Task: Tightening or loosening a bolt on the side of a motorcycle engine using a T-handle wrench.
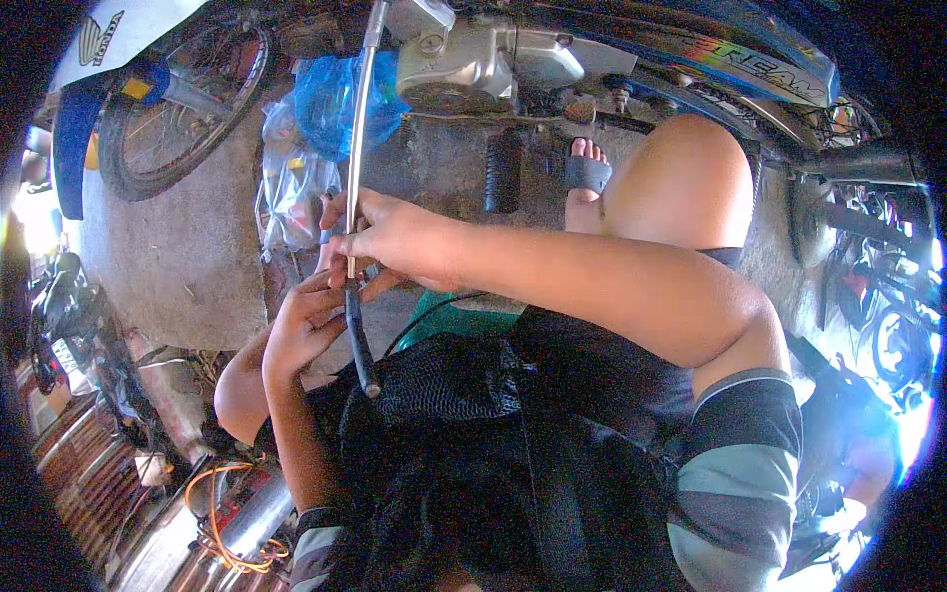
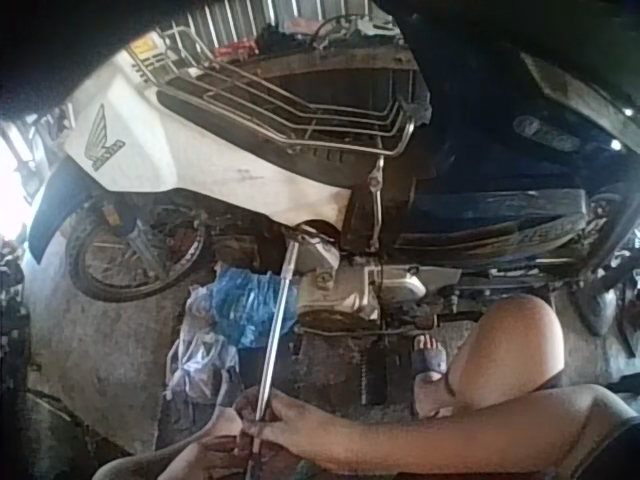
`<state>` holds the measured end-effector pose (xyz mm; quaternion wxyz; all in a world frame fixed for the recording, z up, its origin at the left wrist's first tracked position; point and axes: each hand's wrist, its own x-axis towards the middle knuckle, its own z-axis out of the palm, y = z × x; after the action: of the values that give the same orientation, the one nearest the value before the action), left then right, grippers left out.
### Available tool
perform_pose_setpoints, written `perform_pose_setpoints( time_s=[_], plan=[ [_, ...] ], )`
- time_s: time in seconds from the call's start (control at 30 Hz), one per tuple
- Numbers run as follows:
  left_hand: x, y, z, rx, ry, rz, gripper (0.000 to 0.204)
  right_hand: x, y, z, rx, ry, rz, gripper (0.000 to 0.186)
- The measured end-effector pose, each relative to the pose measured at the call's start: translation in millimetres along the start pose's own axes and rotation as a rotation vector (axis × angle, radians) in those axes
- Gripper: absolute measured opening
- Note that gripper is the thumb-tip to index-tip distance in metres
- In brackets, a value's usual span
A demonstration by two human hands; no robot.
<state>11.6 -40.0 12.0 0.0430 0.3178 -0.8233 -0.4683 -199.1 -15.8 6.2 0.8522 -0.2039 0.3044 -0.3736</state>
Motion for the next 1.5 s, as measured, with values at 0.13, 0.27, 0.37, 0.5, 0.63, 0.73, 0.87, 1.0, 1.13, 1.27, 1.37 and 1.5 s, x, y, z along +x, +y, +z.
perform_pose_setpoints(
  time_s=[0.13,0.27,0.37,0.5,0.63,0.73,0.87,1.0,1.13,1.27,1.37,1.5],
  plan=[
    [0,1,0,0.042,-0.007,0.012,0.026,0,2,0,-0.012,0.031,0.015,0.028],
    [0,2,0,0.038,-0.002,0.006,0.026,2,4,-2,-0.009,0.031,0.012,0.028],
    [0,2,-1,0.031,0.008,0.002,0.026,3,4,-3,0.013,0.035,0.012,0.028],
    [0,2,-1,0.038,0.013,-0.001,0.029,1,2,-3,0.021,0.022,-0.011,0.027],
    [0,3,-1,0.049,0.017,-0.01,0.03,0,0,-1,-0.004,0.031,-0.014,0.027],
    [0,2,0,0.066,0.022,0.002,0.031,-1,-2,-1,-0.022,0.035,-0.014,0.027],
    [-1,0,-1,0.049,0.009,-0.022,0.032,0,-3,-1,-0.008,0.035,0.0,0.027],
    [-3,-1,-1,-0.007,-0.009,-0.058,0.033,0,-3,-1,-0.015,0.031,-0.008,0.028],
    [-3,0,-1,0.003,0.002,-0.009,0.032,0,-3,-2,-0.01,0.019,-0.015,0.029],
    [-4,4,1,-0.021,0.067,-0.004,0.029,-2,-3,-2,0.036,0.01,-0.014,0.03],
    [-4,6,0,-0.022,0.098,0.032,0.028,-3,-5,-2,0.032,0.007,-0.004,0.032],
    [-4,11,-4,-0.007,0.186,0.097,0.027,-5,-7,-3,0.043,-0.003,-0.042,0.032]
  ],
)
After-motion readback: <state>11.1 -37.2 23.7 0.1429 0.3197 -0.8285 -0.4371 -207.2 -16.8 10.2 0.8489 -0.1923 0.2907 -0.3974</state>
